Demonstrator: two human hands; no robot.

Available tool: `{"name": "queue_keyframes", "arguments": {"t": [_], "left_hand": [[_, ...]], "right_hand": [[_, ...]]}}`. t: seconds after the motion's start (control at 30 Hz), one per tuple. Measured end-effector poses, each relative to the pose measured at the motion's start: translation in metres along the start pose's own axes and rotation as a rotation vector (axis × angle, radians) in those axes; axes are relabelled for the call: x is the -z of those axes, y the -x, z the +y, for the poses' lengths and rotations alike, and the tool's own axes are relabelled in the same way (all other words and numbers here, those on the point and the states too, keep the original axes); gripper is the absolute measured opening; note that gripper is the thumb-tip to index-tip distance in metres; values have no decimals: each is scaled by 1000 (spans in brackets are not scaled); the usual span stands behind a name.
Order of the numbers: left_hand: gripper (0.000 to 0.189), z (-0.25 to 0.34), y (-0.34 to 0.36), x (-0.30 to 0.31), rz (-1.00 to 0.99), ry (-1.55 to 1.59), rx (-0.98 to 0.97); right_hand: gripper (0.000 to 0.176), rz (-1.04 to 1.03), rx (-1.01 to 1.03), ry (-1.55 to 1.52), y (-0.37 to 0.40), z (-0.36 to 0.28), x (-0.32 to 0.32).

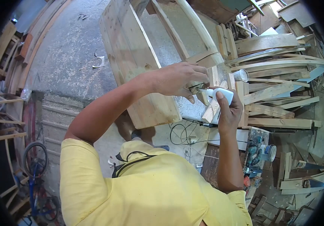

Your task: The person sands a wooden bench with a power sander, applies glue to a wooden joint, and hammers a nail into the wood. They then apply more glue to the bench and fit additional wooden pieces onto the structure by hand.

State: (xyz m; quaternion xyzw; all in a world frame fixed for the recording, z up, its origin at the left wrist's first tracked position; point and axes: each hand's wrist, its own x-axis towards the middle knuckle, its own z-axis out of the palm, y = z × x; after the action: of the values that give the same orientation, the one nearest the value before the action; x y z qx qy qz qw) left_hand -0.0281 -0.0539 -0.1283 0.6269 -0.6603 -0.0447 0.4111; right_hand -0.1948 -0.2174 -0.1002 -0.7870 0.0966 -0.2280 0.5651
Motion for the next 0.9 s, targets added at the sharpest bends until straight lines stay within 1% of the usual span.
{"name": "queue_keyframes", "arguments": {"t": [0.17,0.27,0.33,0.37,0.43,0.47,0.53,0.57,0.6,0.63,0.67,0.7,0.73,0.8,0.83,0.9], "left_hand": [[55,2,0,1,-11,3,5],[55,4,-1,0,-14,3,26],[56,6,-2,0,-25,-1,36],[56,7,-2,1,-24,3,54],[57,8,-2,1,-36,3,63],[57,9,-2,1,-32,1,72],[58,9,-2,1,-41,-9,71],[61,8,-2,0,-26,15,68],[63,8,-1,0,-13,39,65],[63,10,-1,1,-30,31,56],[63,14,-1,0,-1,46,75],[63,17,-1,-2,27,62,94],[63,16,1,-5,8,60,83],[78,12,5,-19,186,61,68],[78,12,6,-32,167,64,57],[95,14,14,-61,595,246,239]], "right_hand": [[18,4,3,-4,1,0,0],[22,5,-18,44,2,3,2],[22,17,-70,-113,2,11,4],[22,28,-64,-117,3,11,3],[19,117,-173,-452,7,11,0],[19,129,-167,-459,10,14,3],[20,112,-245,-684,15,19,9],[21,145,-278,-738,19,17,9],[21,157,-269,-750,23,19,12],[21,156,-301,-849,27,23,16],[21,155,-333,-948,30,29,21],[21,171,-322,-961,33,35,26],[21,186,-323,-982,36,43,31],[21,224,-317,-1010,41,48,42],[19,236,-313,-981,42,50,48],[18,267,-314,-962,45,55,60]]}}
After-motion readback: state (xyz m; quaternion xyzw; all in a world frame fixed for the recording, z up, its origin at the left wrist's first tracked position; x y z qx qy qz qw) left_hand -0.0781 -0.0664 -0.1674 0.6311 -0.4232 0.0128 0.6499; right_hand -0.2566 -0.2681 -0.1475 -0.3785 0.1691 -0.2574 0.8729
